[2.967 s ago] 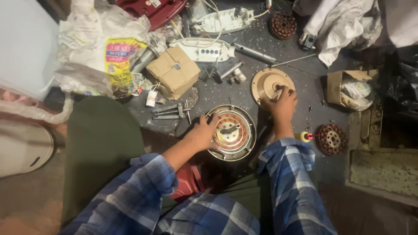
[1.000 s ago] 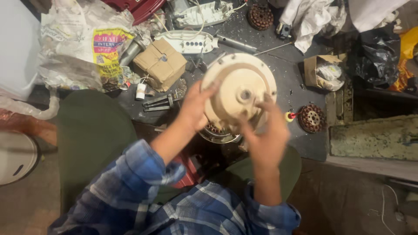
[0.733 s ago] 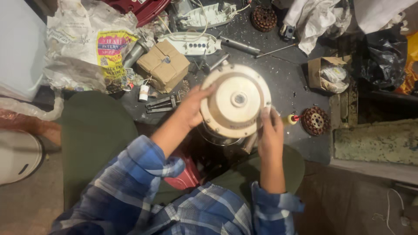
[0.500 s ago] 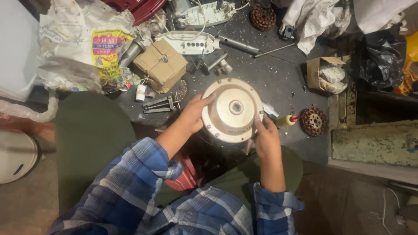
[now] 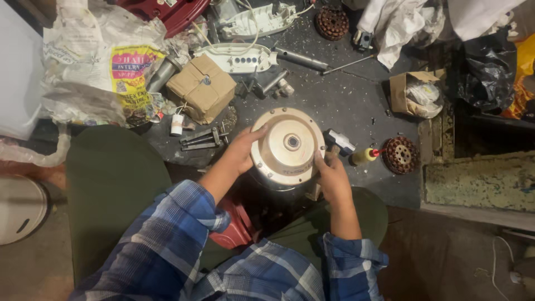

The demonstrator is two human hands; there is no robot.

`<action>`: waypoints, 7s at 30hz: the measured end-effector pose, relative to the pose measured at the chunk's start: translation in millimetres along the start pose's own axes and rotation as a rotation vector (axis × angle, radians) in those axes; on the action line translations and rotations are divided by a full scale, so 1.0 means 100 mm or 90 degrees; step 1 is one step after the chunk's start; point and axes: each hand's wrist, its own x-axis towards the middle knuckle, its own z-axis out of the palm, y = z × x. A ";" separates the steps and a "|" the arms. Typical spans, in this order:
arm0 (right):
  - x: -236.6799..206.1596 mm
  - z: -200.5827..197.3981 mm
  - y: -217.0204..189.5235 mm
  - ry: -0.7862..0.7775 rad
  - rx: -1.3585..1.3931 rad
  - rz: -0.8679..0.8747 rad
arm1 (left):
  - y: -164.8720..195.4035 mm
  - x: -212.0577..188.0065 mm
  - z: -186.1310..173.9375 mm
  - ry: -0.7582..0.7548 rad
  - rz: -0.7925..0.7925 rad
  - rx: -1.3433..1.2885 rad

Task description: The person assembles a circular mechanical component by inserting a rotor into a housing, tapping it with a hammer, and repeatedly fitting a cover plate. The person uses a hammer to seat the rotor and repeatedly removes and replaces the cover to check alignment.

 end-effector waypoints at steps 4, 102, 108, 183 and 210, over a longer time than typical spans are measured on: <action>-0.04 0.00 0.00 -0.007 -0.042 -0.035 | -0.02 0.05 -0.12 -0.031 -0.006 -0.016; -0.28 -0.28 -0.06 -0.227 -0.272 -0.219 | 0.45 -0.66 0.78 -0.176 0.256 1.118; -0.26 -0.32 -0.21 -0.269 -0.175 -0.074 | 0.41 -0.61 0.79 -0.159 0.344 1.094; 0.10 0.73 0.37 -0.090 0.023 -0.258 | -0.16 -1.26 0.40 0.208 -0.048 0.312; 0.23 0.90 1.00 -0.317 0.031 0.230 | 0.27 -1.31 0.15 -0.336 0.218 1.203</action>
